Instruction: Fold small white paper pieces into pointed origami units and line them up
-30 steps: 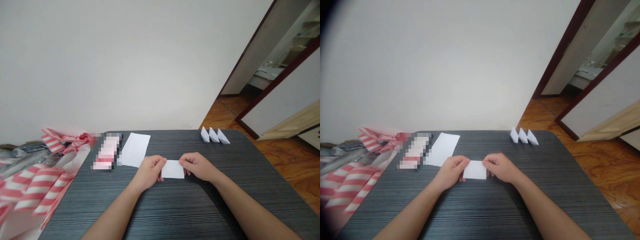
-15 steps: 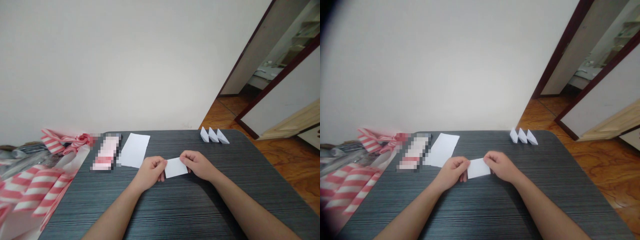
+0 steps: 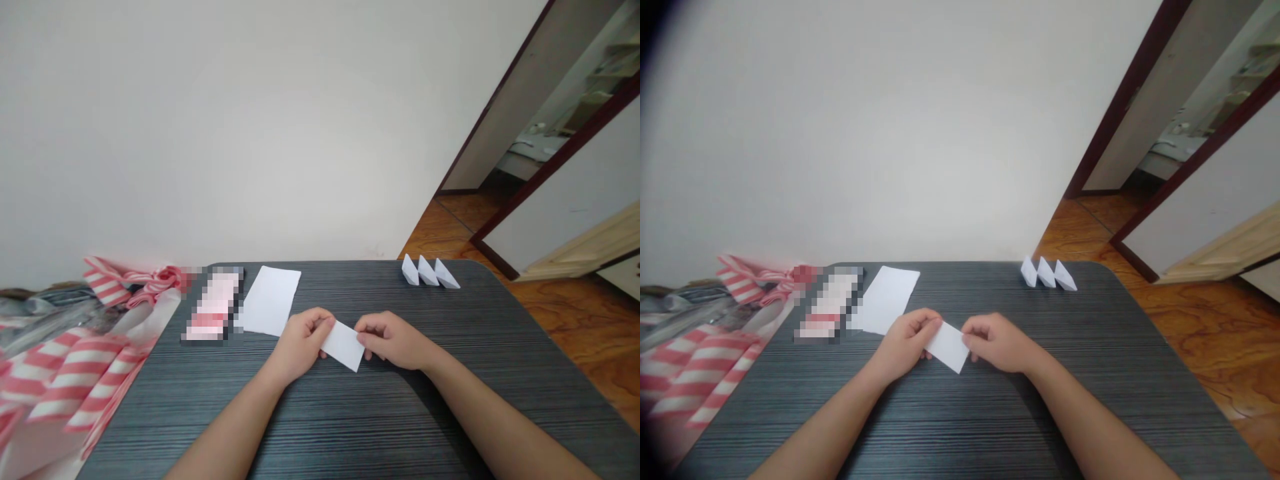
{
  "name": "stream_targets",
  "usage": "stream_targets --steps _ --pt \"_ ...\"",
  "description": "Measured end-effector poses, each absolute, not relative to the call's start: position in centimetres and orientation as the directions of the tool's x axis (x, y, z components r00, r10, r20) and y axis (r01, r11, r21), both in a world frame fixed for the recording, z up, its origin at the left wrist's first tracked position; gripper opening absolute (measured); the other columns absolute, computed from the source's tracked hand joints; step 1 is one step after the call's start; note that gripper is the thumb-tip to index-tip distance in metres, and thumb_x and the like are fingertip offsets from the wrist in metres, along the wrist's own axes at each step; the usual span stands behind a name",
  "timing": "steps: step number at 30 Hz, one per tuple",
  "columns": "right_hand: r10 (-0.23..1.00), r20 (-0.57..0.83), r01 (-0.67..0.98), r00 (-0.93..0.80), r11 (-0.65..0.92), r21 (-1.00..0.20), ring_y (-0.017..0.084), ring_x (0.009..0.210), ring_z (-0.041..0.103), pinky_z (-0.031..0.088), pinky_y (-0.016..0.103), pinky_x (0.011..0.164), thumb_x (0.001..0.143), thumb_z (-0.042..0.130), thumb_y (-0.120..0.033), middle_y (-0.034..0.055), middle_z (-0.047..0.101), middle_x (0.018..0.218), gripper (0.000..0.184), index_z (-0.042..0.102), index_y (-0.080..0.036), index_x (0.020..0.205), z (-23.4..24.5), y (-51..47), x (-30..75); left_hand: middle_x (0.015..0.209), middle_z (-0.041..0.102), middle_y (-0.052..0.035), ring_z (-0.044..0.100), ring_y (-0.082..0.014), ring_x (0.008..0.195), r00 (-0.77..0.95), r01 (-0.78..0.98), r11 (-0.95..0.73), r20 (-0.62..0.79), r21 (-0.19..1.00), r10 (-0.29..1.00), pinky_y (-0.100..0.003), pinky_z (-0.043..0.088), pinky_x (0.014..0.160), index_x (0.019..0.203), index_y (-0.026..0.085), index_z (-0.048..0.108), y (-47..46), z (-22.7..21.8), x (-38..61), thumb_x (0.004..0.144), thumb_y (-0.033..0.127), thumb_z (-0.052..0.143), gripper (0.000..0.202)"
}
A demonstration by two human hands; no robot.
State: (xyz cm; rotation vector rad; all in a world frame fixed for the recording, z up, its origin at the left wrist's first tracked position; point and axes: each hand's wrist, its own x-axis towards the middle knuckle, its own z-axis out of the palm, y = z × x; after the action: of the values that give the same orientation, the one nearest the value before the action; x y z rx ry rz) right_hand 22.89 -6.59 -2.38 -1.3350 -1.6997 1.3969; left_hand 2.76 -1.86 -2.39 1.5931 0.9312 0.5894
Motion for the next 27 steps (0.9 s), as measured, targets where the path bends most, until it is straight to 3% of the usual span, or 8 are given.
stream_targets --steps 4,7,10,13,17,22,27 --pt "0.942 -0.1 0.394 -0.321 0.036 -0.918 0.01 0.055 0.049 0.037 0.02 0.051 0.082 0.054 -0.028 -0.0015 0.056 0.063 0.016 0.062 -0.015 0.078 -2.2 -6.5 22.5 0.058 0.057 -0.0002 0.049 -0.0099 0.049 0.608 0.288 -0.138 -0.07 0.948 0.791 -0.02 0.035 0.046 0.078 0.015 0.064 -2.0 -2.0 2.8 0.084 0.037 0.047 0.029" --pt "0.967 -0.078 0.401 -0.241 0.026 -0.916 0.009 0.053 0.047 0.035 0.02 0.049 0.082 0.054 -0.028 -0.0023 0.053 0.059 0.017 0.06 -0.015 0.075 -2.6 -6.2 22.7 0.058 0.057 0.0001 0.049 -0.0097 0.048 0.594 0.257 -0.068 -0.102 0.964 0.798 -0.019 0.035 0.045 0.088 0.015 0.062 -2.1 -2.0 3.0 0.082 0.039 0.049 0.027" --pt "0.978 -0.12 0.282 -0.172 -0.068 -0.957 0.007 0.043 0.045 0.033 0.018 0.041 0.084 0.051 -0.031 -0.0037 0.054 0.056 0.015 0.053 -0.017 0.081 -3.0 -6.2 22.9 0.054 0.056 0.0014 0.048 -0.0094 0.044 0.588 0.215 0.012 -0.139 0.976 0.797 -0.019 0.035 0.043 0.094 0.015 0.057 -2.0 -2.5 3.1 0.082 0.04 0.05 0.029" --pt "0.942 -0.199 0.162 -0.272 -0.159 -0.974 0.01 0.044 0.053 0.041 0.02 0.042 0.085 0.05 -0.033 -0.0019 0.06 0.058 0.016 0.048 -0.017 0.084 -3.2 -6.4 22.9 0.053 0.055 0.0025 0.046 -0.0083 0.044 0.568 0.18 0.036 -0.134 0.983 0.812 -0.018 0.035 0.044 0.088 0.016 0.055 -1.9 -2.9 3.1 0.083 0.039 0.049 0.025" --pt "0.891 -0.229 0.178 -0.392 -0.17 -0.969 0.011 0.053 0.057 0.044 0.02 0.043 0.084 0.051 -0.033 0.0034 0.064 0.068 0.019 0.053 -0.015 0.081 -3.2 -6.7 22.6 0.06 0.054 0.0028 0.046 -0.0084 0.05 0.547 0.178 0.016 -0.113 0.984 0.829 -0.018 0.034 0.046 0.084 0.017 0.055 -1.9 -3.0 2.9 0.083 0.036 0.049 0.02" --pt "0.923 -0.25 0.232 -0.292 -0.185 -0.955 0.008 0.046 0.052 0.038 0.016 0.038 0.084 0.053 -0.033 0.0003 0.061 0.063 0.019 0.054 -0.015 0.079 -3.2 -6.6 22.6 0.066 0.056 -0.0001 0.049 -0.0105 0.058 0.588 0.242 -0.062 -0.095 0.968 0.803 -0.019 0.035 0.05 0.086 0.016 0.06 -2.0 -2.6 2.9 0.084 0.038 0.048 0.025" --pt "0.962 -0.194 0.174 -0.192 -0.161 -0.971 0.008 0.045 0.052 0.038 0.017 0.038 0.085 0.051 -0.034 0.0002 0.06 0.062 0.02 0.051 -0.015 0.077 -3.3 -6.3 22.8 0.062 0.054 0.0019 0.048 -0.0095 0.05 0.61 0.214 0.005 -0.138 0.977 0.78 -0.019 0.036 0.045 0.1 0.017 0.055 -1.9 -2.4 2.9 0.084 0.04 0.048 0.029"
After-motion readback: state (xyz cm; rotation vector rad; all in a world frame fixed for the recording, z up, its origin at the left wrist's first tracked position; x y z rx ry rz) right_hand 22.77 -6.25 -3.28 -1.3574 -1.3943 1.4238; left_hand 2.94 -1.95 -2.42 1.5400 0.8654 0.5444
